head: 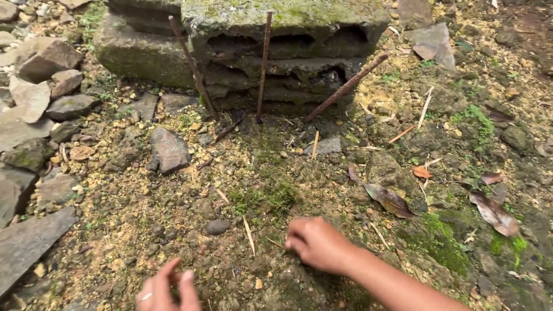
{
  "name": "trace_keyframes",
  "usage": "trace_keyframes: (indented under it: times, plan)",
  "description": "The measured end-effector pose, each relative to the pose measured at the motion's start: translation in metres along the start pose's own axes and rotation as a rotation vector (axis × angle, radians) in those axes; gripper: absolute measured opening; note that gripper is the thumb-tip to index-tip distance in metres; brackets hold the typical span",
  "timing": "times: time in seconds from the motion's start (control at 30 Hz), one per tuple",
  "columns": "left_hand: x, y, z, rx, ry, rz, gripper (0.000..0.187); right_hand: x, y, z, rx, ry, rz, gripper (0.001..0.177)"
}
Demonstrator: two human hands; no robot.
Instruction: Picking up small clumps of moss and debris from the ground near concrete blocks.
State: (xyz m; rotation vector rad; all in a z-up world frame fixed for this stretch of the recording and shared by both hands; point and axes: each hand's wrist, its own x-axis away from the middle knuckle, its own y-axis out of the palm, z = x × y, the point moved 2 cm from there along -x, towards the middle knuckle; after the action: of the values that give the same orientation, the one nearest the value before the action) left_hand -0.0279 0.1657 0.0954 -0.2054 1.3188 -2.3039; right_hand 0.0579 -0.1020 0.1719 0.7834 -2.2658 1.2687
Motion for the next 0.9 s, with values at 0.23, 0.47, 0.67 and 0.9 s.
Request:
trace_keyframes:
  times: [0.23, 0.47, 0.67, 0.9]
  plan:
    - [-0.004, 0.009, -0.061, -0.123, -0.055, 0.058, 0.04, 0.022, -0.022, -0.015, -0.077, -0.071, -0.077, 0.033]
    - [0.001, 0.02, -0.099, -0.232, 0.136, 0.081, 0.037, -0.008, 0.019, 0.006, 0.061, -0.134, 0.168, 0.021]
    - [0.019, 0.011, -0.086, -0.161, 0.067, 0.104, 0.029, -0.02, 0.053, -0.048, 0.047, -0.49, 0.179, 0.022]
    - [0.015, -0.008, -0.072, -0.083, 0.205, 0.22, 0.02, -0.051, 0.105, -0.083, 0.196, -0.947, 0.4, 0.005]
